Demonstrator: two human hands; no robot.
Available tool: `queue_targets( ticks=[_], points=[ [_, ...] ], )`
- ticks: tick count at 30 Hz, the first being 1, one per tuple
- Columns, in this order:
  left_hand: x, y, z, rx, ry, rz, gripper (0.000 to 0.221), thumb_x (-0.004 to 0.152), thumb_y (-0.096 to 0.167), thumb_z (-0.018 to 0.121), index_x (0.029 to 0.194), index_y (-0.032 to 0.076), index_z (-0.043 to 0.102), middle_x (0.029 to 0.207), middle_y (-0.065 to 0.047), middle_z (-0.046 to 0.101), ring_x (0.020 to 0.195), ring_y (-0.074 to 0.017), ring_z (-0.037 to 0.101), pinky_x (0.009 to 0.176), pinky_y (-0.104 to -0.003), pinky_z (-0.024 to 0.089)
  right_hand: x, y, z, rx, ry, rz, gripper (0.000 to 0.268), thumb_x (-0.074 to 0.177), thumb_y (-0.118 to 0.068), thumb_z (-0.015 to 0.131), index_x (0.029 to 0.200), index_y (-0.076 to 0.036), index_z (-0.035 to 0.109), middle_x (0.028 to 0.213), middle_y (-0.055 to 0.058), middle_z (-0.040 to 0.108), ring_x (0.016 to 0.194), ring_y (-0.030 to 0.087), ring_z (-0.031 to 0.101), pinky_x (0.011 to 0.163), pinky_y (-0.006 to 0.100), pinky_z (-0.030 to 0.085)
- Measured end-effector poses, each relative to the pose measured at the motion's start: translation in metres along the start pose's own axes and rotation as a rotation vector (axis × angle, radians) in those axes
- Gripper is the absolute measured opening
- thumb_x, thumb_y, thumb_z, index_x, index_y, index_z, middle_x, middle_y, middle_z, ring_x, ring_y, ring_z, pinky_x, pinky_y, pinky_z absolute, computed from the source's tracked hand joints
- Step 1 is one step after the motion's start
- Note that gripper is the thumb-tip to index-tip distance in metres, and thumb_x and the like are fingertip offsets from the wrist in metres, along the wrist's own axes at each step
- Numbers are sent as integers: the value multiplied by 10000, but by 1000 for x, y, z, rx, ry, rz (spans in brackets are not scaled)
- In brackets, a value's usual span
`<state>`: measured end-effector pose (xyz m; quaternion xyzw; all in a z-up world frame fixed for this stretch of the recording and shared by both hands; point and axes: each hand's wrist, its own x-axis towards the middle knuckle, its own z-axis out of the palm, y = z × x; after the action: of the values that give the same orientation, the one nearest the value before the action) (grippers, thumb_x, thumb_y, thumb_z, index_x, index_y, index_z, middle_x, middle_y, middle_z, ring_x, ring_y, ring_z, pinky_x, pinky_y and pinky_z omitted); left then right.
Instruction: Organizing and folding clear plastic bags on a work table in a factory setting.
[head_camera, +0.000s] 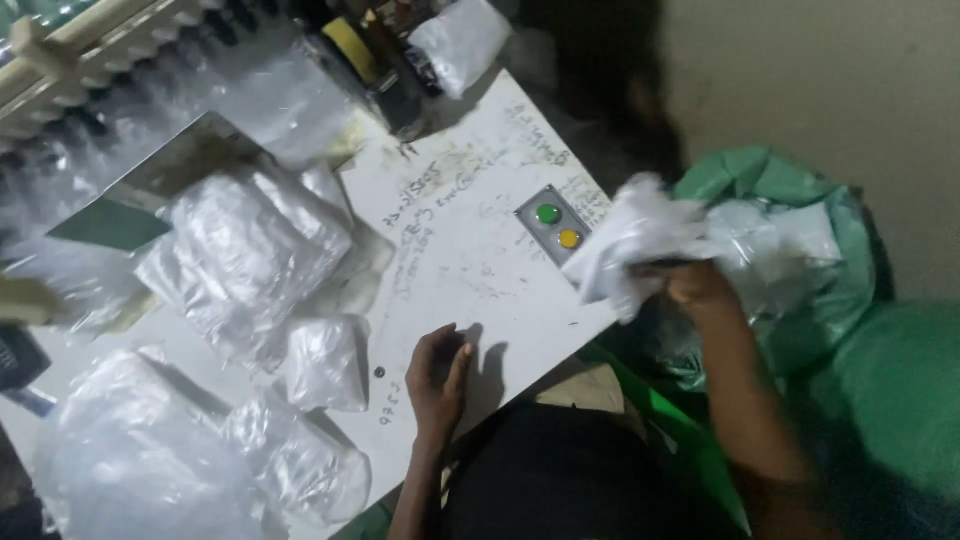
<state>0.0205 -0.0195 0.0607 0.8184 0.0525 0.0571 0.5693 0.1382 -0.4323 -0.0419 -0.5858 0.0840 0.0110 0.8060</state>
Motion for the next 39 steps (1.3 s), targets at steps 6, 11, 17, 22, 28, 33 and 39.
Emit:
queue_targets(
  ticks=[6,11,17,22,28,33,39],
  points=[
    [-3,2,4,17,79,21,256,929,210,724,1152,85,711,1033,-56,762,966,-181,729,892,-312,578,-39,31,-190,161,225,27,533,851,-235,784,1350,-220,597,1285,-66,671,1234,107,640,1106,326,527],
    [-6,-13,4,-4,87,96,214,941,209,717,1113,83,703,1009,-64,752,926,-200,738,840,-305,592,-38,170,-336,54,276,-184,136,1179,-230,411,1102,-181,512,1049,68,518,958,252,541,786,428,460],
    [-3,-13,5,87,71,278,226,981,140,652,1191,60,640,1104,-126,690,1015,-297,672,891,-395,540,29,-6,31,-328,566,-368,231,1109,-9,763,1024,-116,577,918,35,620,742,108,605,606,266,428],
    [-17,-19,-7,60,74,287,195,1018,224,648,1092,47,686,991,-123,704,891,-279,682,779,-381,533,10,-71,259,-656,-193,-464,115,1172,16,667,1283,47,663,1102,201,718,891,240,694,742,316,564],
    [-54,-16,-45,-35,134,162,175,976,257,733,974,82,730,888,-75,730,774,-203,688,685,-321,519,21,-9,357,-502,-428,-151,142,1065,-118,668,1179,-35,689,890,100,699,678,123,616,544,230,455],
    [-75,-18,-106,-302,255,-72,209,919,293,770,954,87,773,904,-54,773,839,-160,719,742,-285,556,18,1,370,-643,-297,-78,184,1045,-177,659,1170,-62,727,856,100,721,688,121,633,512,256,476],
    [-19,11,-203,-714,693,-226,565,925,390,696,1274,-54,679,1129,-288,743,1055,-336,730,899,-411,602,21,11,362,-748,-385,-243,137,1052,-46,699,1172,15,723,911,213,713,744,206,662,589,320,540]
  ],
)
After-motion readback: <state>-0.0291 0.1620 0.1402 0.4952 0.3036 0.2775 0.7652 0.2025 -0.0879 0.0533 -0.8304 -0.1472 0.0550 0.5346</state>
